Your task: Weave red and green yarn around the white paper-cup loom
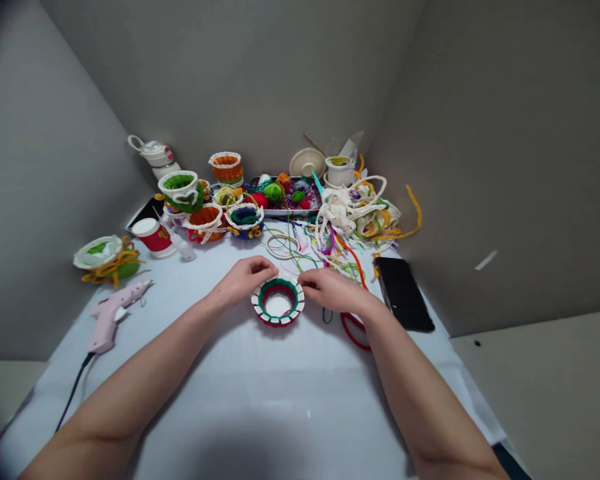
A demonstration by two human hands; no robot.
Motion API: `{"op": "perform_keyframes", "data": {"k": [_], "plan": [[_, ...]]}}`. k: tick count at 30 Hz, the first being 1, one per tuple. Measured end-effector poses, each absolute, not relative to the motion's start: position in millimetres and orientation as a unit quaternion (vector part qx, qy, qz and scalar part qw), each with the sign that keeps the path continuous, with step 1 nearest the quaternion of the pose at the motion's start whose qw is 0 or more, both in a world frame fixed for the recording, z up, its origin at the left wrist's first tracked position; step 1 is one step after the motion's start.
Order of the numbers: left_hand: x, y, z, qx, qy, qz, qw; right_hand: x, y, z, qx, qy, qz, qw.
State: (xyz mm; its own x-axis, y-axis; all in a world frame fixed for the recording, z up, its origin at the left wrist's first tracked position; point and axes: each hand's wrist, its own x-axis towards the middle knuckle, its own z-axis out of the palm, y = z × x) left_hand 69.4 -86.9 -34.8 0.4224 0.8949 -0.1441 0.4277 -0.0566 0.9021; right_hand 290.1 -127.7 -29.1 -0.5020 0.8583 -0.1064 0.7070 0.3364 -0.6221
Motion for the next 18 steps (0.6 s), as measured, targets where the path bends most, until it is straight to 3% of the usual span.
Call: {"op": "perform_keyframes", "data": {"k": [5, 7, 12, 18], "plan": [[64, -113, -16, 0.801, 0.428, 0.335, 0.251, 288, -140, -36, -0.509, -0.779, 0.325, 0.168], [69, -126, -12, 0.86, 0.368, 0.298, 0.188, 288, -144, -38, -0.519, -0.772, 0.32, 0.181], [82, -141, -23, 0.902, 0.382, 0.151, 0.134, 286, -148, -46, -0.526, -0.758, 0.322, 0.212], [82, -139, -35, 0.903, 0.4, 0.101, 0.122, 283, -149, -53, -0.525, -0.741, 0.344, 0.241]]}}
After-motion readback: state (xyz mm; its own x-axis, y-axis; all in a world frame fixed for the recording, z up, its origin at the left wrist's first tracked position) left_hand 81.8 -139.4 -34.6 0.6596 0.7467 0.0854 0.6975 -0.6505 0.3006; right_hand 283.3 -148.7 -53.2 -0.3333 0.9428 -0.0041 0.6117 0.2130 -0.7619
